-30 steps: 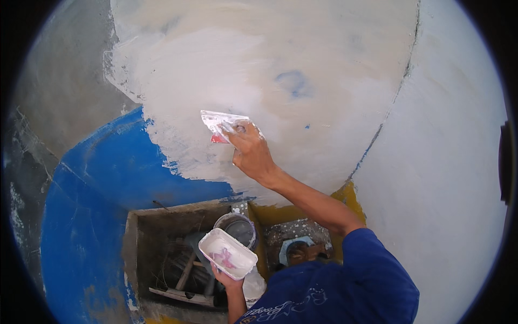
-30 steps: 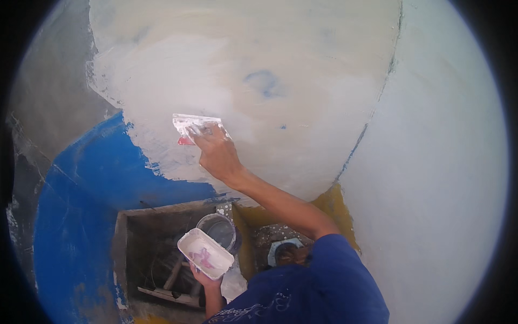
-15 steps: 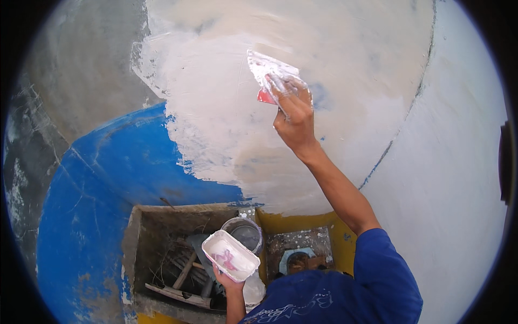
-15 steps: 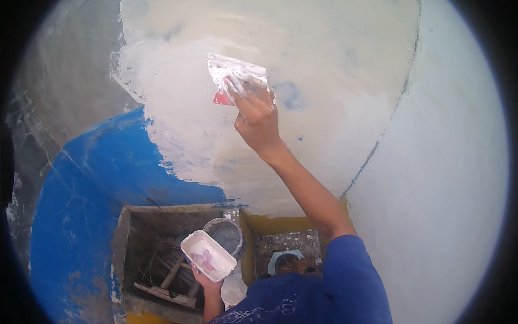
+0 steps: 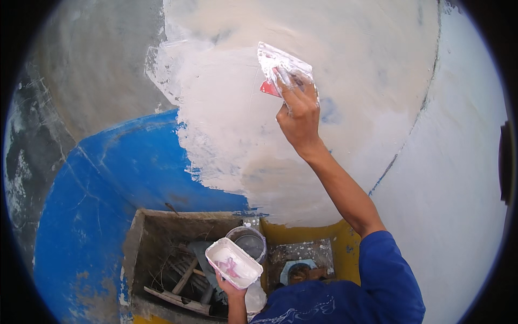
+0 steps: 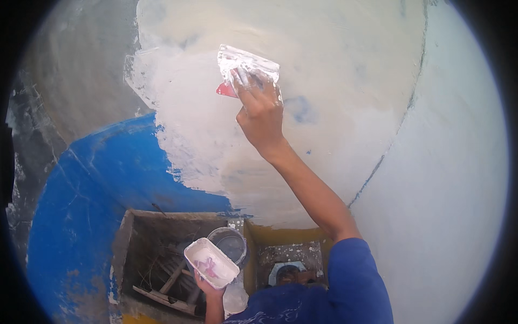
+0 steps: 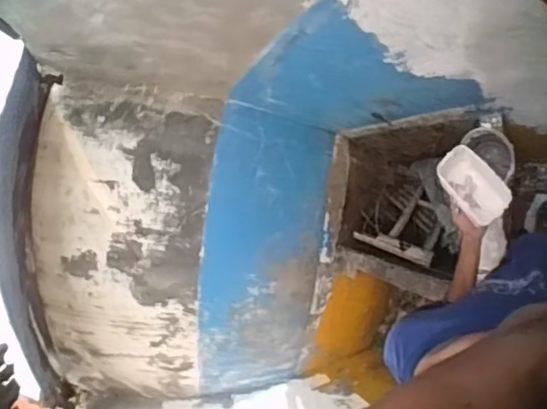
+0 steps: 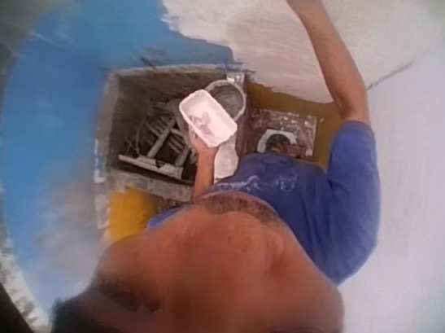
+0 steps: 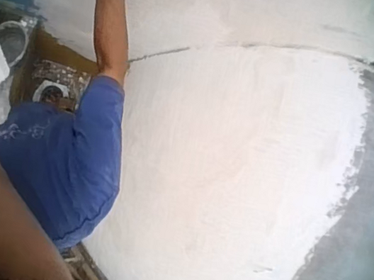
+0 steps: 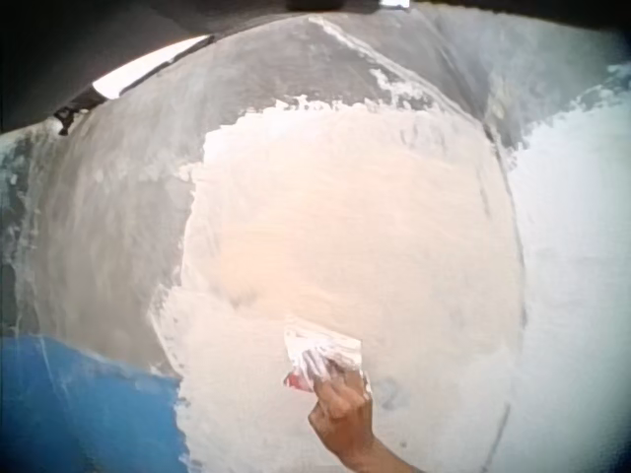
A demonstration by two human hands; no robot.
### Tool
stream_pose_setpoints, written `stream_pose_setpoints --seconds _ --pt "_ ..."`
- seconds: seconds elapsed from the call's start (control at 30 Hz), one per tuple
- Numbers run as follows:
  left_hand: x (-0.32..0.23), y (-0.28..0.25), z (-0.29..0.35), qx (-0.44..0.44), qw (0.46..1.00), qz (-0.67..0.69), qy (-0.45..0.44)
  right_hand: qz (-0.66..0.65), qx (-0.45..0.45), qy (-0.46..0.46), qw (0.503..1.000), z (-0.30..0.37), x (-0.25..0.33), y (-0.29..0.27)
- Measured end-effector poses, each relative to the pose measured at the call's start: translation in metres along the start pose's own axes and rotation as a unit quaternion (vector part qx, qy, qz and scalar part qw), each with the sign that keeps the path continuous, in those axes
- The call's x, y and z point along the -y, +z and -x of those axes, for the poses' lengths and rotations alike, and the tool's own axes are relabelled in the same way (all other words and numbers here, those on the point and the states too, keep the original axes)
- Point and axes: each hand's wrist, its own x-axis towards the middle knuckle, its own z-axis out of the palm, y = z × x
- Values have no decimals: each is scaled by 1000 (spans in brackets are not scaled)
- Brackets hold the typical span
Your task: The person applies a white compound to a wall using a putty knife, repeatedly spreading the material from a small container onto the surface and smoothing it out with the tool.
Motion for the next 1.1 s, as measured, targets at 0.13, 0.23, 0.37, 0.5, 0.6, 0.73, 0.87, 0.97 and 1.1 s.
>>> stream_pose_setpoints --seconds 0.13,0.23,0.37,0.5,0.6,0.73,0.87,0.97,1.1 --pt "9 2 -6 -1 1000 8 -19 142 63 -23 988 12 -32 27" --pt "10 4 -8 -4 1000 1 -17 74 110 -34 991 36 -5 27" --pt "6 10 2 -8 1000 13 -13 -82 58 59 993 -5 1 -21" --pt "7 16 5 -6 999 43 -20 79 -57 50 994 -57 -51 -65" --pt "11 10 2 25 999 43 7 132 -27 27 990 -35 -57 -37" --pt "16 38 16 15 999 43 17 87 68 -61 992 15 -22 18" --pt "21 35 18 -3 996 90 6 83 103 -73 988 4 -24 10" --pt "19 34 27 -1 997 82 -12 51 119 -76 989 -25 -38 -18" --pt "25 34 31 5 999 26 -29 124 -3 -97 987 -55 -57 -44"
